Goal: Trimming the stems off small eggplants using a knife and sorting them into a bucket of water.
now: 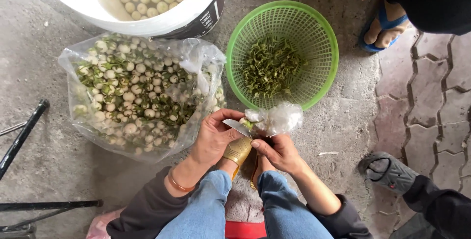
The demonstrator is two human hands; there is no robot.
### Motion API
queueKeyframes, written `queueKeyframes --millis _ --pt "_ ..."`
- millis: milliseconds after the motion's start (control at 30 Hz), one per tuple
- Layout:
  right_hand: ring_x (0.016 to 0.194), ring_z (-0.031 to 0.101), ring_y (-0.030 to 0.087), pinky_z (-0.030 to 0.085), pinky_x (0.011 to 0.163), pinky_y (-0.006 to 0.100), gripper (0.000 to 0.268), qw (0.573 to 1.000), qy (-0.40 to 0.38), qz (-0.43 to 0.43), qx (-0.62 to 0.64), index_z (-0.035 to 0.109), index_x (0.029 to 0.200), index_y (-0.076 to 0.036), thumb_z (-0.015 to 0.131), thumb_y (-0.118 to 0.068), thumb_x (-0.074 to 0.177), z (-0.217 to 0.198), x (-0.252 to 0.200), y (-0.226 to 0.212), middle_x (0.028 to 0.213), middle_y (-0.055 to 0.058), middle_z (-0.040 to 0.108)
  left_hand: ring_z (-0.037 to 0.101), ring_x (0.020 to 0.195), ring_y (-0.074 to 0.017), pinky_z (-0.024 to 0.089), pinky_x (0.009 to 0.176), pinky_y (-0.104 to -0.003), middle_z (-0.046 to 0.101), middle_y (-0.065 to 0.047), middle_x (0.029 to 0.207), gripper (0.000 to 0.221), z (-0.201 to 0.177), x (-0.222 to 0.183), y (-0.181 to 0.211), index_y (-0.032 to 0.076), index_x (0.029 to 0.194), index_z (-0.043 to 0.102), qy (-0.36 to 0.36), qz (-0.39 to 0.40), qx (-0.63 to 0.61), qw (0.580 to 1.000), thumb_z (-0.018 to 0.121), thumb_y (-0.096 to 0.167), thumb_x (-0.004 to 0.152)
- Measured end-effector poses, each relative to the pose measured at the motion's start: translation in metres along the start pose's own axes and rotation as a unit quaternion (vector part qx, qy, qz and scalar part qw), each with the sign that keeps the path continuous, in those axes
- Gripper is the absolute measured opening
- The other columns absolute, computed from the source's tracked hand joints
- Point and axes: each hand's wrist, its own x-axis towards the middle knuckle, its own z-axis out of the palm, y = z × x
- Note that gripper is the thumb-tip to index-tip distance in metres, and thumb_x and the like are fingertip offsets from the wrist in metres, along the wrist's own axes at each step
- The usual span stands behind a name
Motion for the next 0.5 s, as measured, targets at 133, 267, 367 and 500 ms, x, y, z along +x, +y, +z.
queueKeyframes --millis 133,267,367,500 --pt "0.045 0.054 0.009 0.048 0.042 0.023 0.007 0.996 0.044 -0.049 -0.062 0.072 0.092 0.001 0.073 -0.006 0.095 -0.013 -0.004 0.009 0.053 0.005 0.060 0.073 0.092 -0.0208 0.064 0.081 -0.035 0.073 -0.019 0.098 0.036 0.010 0.004 0.010 -0.007 0.103 0.072 -0.023 0.048 0.098 0.994 0.090 -0.001 0.072" --pt "0.047 0.056 0.010 0.050 0.044 0.022 0.010 0.994 0.076 -0.082 -0.011 0.071 0.097 0.005 0.075 -0.001 0.091 -0.021 -0.019 0.051 0.054 0.007 0.059 0.070 0.094 -0.0186 0.062 0.083 -0.034 0.073 -0.020 0.097 0.034 0.025 0.010 0.017 -0.008 0.103 0.074 -0.071 0.084 0.187 0.976 0.090 0.003 0.075" --pt "0.042 0.043 0.012 0.041 0.037 0.024 0.007 0.983 0.076 -0.029 0.163 0.064 0.102 0.006 0.066 0.005 0.096 -0.025 -0.029 0.068 0.054 0.009 0.049 0.072 0.089 -0.0192 0.063 0.081 -0.033 0.071 -0.019 0.093 0.031 0.031 0.014 0.011 -0.011 0.103 0.072 -0.070 0.051 0.148 0.985 0.087 -0.002 0.078" --pt "0.041 0.041 0.012 0.038 0.034 0.022 0.007 0.941 0.103 -0.005 0.321 0.058 0.109 0.000 0.052 -0.001 0.104 -0.023 -0.019 0.044 0.054 0.010 0.044 0.073 0.091 -0.0174 0.064 0.084 -0.032 0.072 -0.018 0.101 0.031 0.042 0.013 0.008 -0.013 0.109 0.070 -0.091 0.035 0.105 0.990 0.082 -0.005 0.081"
